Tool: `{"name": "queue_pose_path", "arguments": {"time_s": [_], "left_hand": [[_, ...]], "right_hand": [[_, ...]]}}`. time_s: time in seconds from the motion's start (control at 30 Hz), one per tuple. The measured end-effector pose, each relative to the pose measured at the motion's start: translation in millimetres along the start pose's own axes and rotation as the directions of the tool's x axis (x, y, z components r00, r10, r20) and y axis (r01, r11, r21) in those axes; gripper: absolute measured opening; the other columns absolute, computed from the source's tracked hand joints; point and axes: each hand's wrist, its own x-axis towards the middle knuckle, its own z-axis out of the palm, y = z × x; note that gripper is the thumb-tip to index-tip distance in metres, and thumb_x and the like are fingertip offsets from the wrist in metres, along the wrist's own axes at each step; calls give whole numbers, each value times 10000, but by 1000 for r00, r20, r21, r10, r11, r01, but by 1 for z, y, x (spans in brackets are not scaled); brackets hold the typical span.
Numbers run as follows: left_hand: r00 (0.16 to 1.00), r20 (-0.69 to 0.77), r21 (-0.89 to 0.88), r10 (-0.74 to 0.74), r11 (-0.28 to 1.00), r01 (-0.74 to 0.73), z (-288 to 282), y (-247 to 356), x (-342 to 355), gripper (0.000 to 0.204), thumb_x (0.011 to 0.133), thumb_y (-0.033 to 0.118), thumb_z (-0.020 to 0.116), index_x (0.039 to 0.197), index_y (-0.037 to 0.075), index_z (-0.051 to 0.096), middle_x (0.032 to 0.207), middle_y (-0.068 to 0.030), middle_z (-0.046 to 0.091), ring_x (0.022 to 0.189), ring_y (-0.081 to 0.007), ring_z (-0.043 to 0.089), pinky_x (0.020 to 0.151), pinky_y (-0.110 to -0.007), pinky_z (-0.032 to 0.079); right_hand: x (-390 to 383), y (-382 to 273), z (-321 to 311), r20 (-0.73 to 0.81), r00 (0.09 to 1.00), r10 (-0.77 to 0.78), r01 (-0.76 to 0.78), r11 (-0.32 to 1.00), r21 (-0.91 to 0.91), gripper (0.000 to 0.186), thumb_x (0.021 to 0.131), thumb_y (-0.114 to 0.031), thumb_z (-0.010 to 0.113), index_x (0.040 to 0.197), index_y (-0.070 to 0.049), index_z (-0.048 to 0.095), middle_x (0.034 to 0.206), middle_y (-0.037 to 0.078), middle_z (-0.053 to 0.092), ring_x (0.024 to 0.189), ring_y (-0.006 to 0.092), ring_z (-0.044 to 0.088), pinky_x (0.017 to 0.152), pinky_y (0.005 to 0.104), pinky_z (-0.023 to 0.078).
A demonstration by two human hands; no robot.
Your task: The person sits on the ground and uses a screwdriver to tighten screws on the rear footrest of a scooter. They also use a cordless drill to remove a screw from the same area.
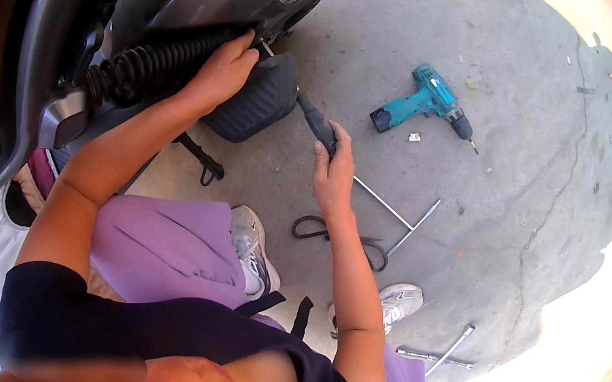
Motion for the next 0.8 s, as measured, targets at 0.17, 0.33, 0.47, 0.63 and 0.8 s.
{"name": "queue_pose_path", "arguments": {"time_s": [0.17, 0.33, 0.47, 0.63, 0.8], "left_hand": [[993, -51, 117, 104, 988, -97, 3, -7, 2, 555, 918, 262, 413, 1280, -159, 423, 1089, -404, 533, 1100, -442, 541, 942, -414, 425], [994, -31, 82, 103, 992, -101, -8, -9, -12, 491, 978, 263, 438, 1333, -78, 435, 1295, -261, 512, 1257, -344, 460, 1038, -350, 363], [637, -105, 359, 764, 626, -692, -4, -3, -40, 384, 917, 102, 524, 1288, 1, 517, 1088, -194, 611, 1100, -303, 575, 949, -342, 438], [719, 595, 73, 360, 866, -494, 65, -67, -110, 247, 831, 107, 613, 1047, 10, 543, 992, -173, 620, 945, -342, 612, 767, -410, 484], [815, 576, 369, -55, 908, -199, 121, -159, -90, 316, 793, 196, 695, 951, -3, 508, 931, -205, 633, 902, -405, 611, 743, -469, 477]], "right_hand": [[6, 6, -18, 343, 865, 366, -488, 771, 409, 407, 984, -380, 486, 1162, -15, 488, 730, 53, 518, 602, 145, 486, 560, 280, 424], [-3, 3, 0, 132, 991, -14, 33, 989, -145, 356, 996, -389, 460, 1059, -42, 509, 647, 6, 406, 538, 136, 431, 487, 285, 382], [14, 10, -17, 347, 893, 287, -416, 820, 393, 340, 1014, -388, 406, 1012, -65, 515, 607, -38, 331, 478, 84, 321, 408, 239, 272], [32, 13, -38, 769, 547, 330, -834, 289, 470, 442, 1005, -430, 392, 1114, -30, 545, 579, -26, 392, 434, 100, 368, 403, 264, 322], [27, -14, -13, 214, 970, -118, 204, 874, -441, 428, 939, -402, 558, 1143, -26, 538, 689, 75, 597, 635, 249, 606, 607, 383, 479]]}}
